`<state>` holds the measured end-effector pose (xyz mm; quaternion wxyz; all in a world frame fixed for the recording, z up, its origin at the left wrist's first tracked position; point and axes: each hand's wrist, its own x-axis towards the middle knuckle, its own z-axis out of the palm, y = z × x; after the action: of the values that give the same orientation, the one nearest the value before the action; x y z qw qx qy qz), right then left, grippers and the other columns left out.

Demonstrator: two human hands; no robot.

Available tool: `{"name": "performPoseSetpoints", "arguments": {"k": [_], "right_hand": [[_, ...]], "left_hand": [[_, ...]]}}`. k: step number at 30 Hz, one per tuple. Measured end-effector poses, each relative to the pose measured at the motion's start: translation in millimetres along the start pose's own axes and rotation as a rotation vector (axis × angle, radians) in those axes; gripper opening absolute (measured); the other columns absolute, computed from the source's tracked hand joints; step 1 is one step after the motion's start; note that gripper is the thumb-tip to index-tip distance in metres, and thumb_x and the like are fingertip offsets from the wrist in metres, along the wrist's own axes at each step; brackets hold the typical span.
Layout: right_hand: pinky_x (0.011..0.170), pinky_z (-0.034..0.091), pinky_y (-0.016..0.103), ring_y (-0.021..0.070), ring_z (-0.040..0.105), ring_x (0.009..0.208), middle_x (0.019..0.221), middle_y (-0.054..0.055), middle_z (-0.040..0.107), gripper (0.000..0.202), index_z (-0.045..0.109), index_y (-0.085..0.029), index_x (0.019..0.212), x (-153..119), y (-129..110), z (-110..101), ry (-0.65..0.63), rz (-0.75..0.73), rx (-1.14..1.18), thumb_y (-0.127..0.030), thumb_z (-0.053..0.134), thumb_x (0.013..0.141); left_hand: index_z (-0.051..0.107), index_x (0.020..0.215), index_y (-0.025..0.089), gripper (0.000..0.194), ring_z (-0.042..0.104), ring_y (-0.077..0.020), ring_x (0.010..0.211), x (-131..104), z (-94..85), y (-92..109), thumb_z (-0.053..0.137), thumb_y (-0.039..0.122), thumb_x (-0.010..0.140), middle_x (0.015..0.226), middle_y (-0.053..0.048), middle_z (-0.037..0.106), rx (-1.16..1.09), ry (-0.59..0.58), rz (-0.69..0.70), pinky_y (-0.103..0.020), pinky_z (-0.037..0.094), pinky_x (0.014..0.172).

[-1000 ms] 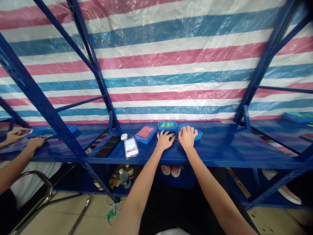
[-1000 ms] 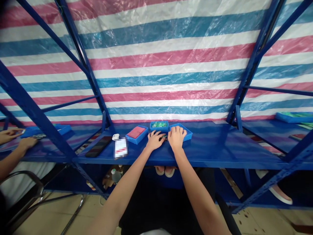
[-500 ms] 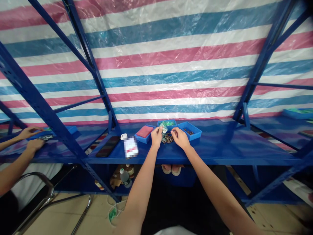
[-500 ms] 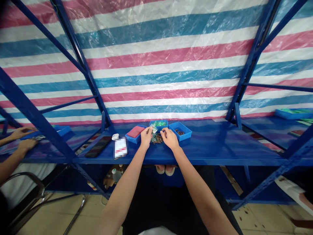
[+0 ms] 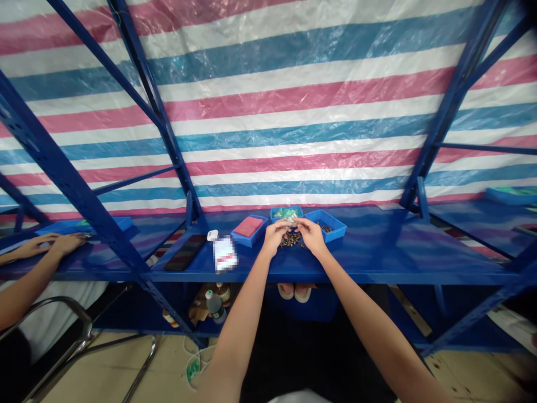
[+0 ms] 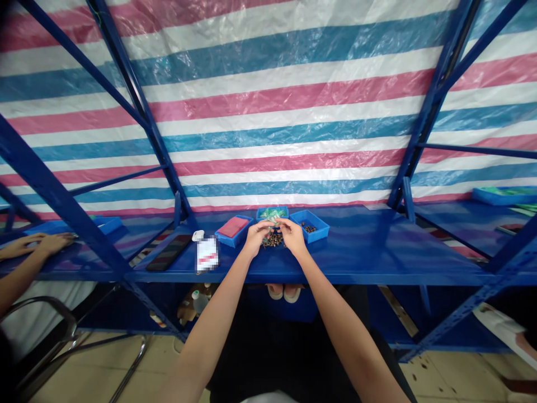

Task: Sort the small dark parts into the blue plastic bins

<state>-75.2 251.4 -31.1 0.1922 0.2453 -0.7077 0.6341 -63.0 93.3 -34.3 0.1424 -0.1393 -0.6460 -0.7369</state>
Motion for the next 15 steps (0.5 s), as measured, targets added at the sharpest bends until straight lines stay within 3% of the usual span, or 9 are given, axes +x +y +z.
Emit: {"name": "performPoseSetpoints", "arguments": {"k": [3,7,12,15], "right_hand": [[0.076,0.056,0.034,0.0202,0.068,0.08,0.099,0.006,0.074,0.032,0.072,-0.021,0.107,-1.1,-3.1,-1.2,0.011,0.009,-0.043,-0.037,0.051,0.088],[0.079,0.057,0.035,0.0212,0.068,0.087,0.109,0.008,0.072,0.035,0.071,-0.021,0.112,-3.0,-3.6,-0.9,0.021,-0.031,-0.11,-0.038,0.05,0.091],[0.106,0.045,0.043,0.0266,0.052,0.126,0.135,0.014,0.059,0.046,0.06,-0.018,0.134,7.1,6.7,-2.0,0.134,-0.184,-0.494,-0.036,0.037,0.099],[0.113,0.034,0.049,0.0303,0.039,0.138,0.145,0.018,0.05,0.051,0.05,-0.013,0.143,16.1,16.3,2.9,0.097,-0.224,-0.733,-0.034,0.037,0.099]], "left_hand": [[0.077,0.092,0.014,0.029,0.061,-0.0128,0.066,-0.5,1.4,2.5,0.056,0.014,0.072,0.084,-0.006,0.071,0.024,0.013,-0.028,-0.023,0.045,0.057],[0.075,0.094,0.016,0.03,0.067,-0.019,0.084,-3.8,3.0,9.0,0.052,0.016,0.075,0.11,-0.008,0.07,0.113,0.057,-0.005,-0.025,0.05,0.061],[0.068,0.107,0.02,0.034,0.064,-0.0163,0.084,-5.1,-1.9,9.8,0.05,0.012,0.08,0.117,-0.007,0.065,0.51,0.422,0.231,-0.032,0.052,0.087],[0.065,0.109,0.02,0.033,0.062,-0.0154,0.079,-4.3,-4.5,7.2,0.05,0.011,0.082,0.112,-0.007,0.065,0.637,0.482,0.252,-0.032,0.051,0.089]]}}
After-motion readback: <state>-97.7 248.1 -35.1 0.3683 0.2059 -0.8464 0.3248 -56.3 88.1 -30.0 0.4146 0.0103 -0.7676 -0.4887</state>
